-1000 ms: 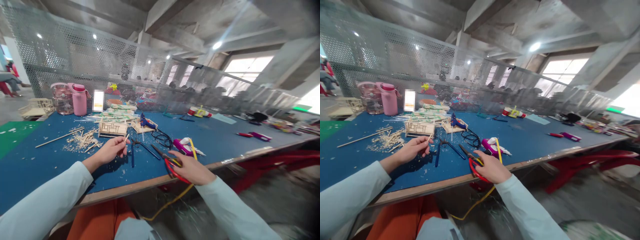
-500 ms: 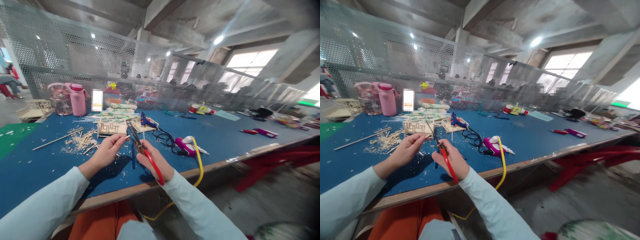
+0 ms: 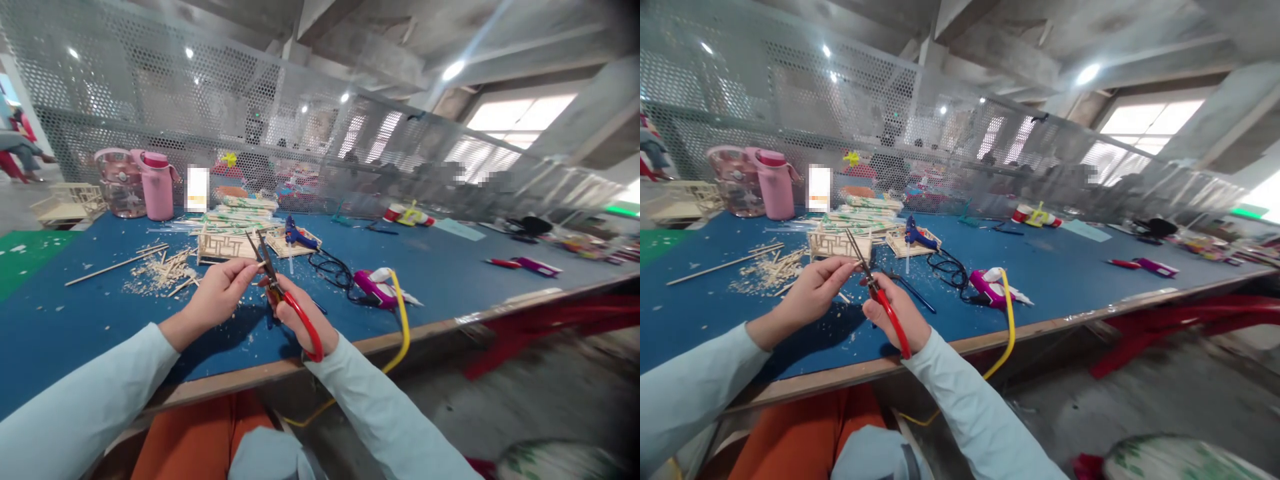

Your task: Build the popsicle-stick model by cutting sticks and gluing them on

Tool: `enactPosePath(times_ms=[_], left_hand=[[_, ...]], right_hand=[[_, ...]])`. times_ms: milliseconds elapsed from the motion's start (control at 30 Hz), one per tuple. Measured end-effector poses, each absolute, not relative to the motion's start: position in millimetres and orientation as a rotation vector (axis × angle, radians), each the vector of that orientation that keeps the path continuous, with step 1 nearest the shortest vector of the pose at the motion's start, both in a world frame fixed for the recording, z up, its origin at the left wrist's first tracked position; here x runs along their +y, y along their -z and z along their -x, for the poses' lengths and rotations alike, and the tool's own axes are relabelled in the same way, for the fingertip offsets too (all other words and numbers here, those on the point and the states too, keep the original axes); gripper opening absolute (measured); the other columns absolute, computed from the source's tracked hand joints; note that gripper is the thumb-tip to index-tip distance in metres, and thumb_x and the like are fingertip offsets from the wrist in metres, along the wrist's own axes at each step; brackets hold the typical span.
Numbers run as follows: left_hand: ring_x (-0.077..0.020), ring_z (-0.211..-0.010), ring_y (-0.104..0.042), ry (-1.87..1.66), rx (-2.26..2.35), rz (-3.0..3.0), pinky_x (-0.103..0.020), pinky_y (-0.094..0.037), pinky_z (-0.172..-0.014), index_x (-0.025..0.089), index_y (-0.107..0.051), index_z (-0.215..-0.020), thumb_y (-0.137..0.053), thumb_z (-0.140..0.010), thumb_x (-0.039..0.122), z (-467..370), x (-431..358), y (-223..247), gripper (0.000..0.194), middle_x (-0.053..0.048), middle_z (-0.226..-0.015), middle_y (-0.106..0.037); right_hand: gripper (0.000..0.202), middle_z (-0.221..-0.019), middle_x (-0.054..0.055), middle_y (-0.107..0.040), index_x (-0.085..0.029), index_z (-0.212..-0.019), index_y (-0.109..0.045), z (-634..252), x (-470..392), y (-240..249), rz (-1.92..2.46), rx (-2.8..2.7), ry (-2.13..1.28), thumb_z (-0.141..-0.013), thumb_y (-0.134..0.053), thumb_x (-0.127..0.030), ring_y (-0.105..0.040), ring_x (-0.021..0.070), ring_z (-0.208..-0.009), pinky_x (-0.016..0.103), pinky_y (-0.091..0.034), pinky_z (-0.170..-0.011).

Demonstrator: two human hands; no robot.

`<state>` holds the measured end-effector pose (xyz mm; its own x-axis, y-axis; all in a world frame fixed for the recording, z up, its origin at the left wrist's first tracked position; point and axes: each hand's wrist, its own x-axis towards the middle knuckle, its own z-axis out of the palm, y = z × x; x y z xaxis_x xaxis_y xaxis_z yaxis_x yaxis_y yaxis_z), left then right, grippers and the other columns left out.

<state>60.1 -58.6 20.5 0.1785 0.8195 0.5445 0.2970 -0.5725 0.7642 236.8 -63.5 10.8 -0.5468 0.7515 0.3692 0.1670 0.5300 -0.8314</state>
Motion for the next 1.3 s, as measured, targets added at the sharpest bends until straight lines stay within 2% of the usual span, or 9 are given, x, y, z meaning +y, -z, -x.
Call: enactPosePath(times_ms=[300,600,800,900,1000,1100,1200,1300], left_hand=[[-0.0136,-0.068,-0.058,-1.361,1.109,-2.106,-0.021,-0.044,-0.064,0.015,-0.066,-0.081,-0.040,-0.089,0.039,-59,-62,-22,0.036,-0.002,-0.073,-0.066],[-0.0152,-0.076,-0.059,-1.339,1.018,-2.058,-0.022,-0.045,-0.071,0.016,-0.066,-0.086,-0.039,-0.089,0.039,-60,-64,-25,0.036,-0.003,-0.081,-0.068],[-0.0160,-0.080,-0.061,-1.311,1.000,-2.060,-0.023,-0.046,-0.074,0.016,-0.067,-0.086,-0.039,-0.090,0.040,-60,-64,-23,0.037,-0.003,-0.083,-0.069],[-0.0159,-0.079,-0.062,-1.329,1.024,-2.102,-0.022,-0.046,-0.073,0.017,-0.068,-0.088,-0.039,-0.090,0.039,-60,-65,-23,0.036,-0.003,-0.083,-0.070],[-0.0152,-0.075,-0.062,-1.367,1.057,-2.149,-0.021,-0.046,-0.069,0.017,-0.068,-0.089,-0.040,-0.089,0.036,-60,-66,-23,0.034,-0.003,-0.081,-0.070],[-0.0139,-0.068,-0.060,-1.342,1.077,-2.217,-0.020,-0.045,-0.064,0.017,-0.068,-0.085,-0.040,-0.089,0.036,-59,-67,-22,0.034,-0.002,-0.074,-0.069],[-0.0143,-0.071,-0.062,-1.229,0.981,-2.313,-0.020,-0.045,-0.066,0.019,-0.068,-0.086,-0.041,-0.089,0.034,-61,-69,-18,0.031,-0.003,-0.080,-0.070],[-0.0149,-0.075,-0.063,-1.217,0.941,-2.298,-0.021,-0.046,-0.069,0.019,-0.067,-0.092,-0.040,-0.089,0.032,-65,-69,-16,0.030,-0.004,-0.086,-0.071]], right_hand=[[0.062,-0.082,0.003,-0.048,-0.017,-0.106,-0.049,-236,-66,-13,0.734,-2.020,-0.974,-0.076,-0.043,-0.071,-0.043,0.0134,-0.068,0.025,-0.040,-0.060],[0.064,-0.086,0.006,-0.049,-0.017,-0.113,-0.047,-240,-63,-12,0.686,-2.071,-1.007,-0.078,-0.039,-0.070,-0.046,0.0156,-0.072,0.027,-0.043,-0.064],[0.045,-0.086,0.004,-0.051,-0.017,-0.114,-0.049,-240,-65,-14,0.680,-2.019,-1.056,-0.082,-0.048,-0.049,-0.047,0.0158,-0.076,0.029,-0.044,-0.069],[0.031,-0.082,0.002,-0.052,-0.016,-0.107,-0.053,-235,-69,-17,0.773,-2.022,-0.941,-0.081,-0.047,-0.030,-0.047,0.0138,-0.071,0.027,-0.042,-0.067],[0.025,-0.075,0.000,-0.053,-0.016,-0.098,-0.056,-228,-72,-16,0.886,-2.008,-0.756,-0.075,-0.046,-0.018,-0.047,0.0126,-0.066,0.025,-0.040,-0.064],[0.020,-0.068,-0.001,-0.053,-0.017,-0.086,-0.057,-221,-71,-9,0.959,-1.935,-0.618,-0.070,-0.045,-0.013,-0.046,0.0126,-0.061,0.024,-0.038,-0.061],[0.012,-0.058,-0.003,-0.047,-0.019,-0.071,-0.053,-219,-69,-2,0.979,-1.855,-0.577,-0.068,-0.043,-0.013,-0.041,0.0118,-0.053,0.024,-0.034,-0.053],[0.009,-0.057,-0.003,-0.047,-0.019,-0.070,-0.051,-218,-67,0,0.994,-1.836,-0.571,-0.068,-0.044,-0.014,-0.040,0.0119,-0.053,0.025,-0.034,-0.054]])
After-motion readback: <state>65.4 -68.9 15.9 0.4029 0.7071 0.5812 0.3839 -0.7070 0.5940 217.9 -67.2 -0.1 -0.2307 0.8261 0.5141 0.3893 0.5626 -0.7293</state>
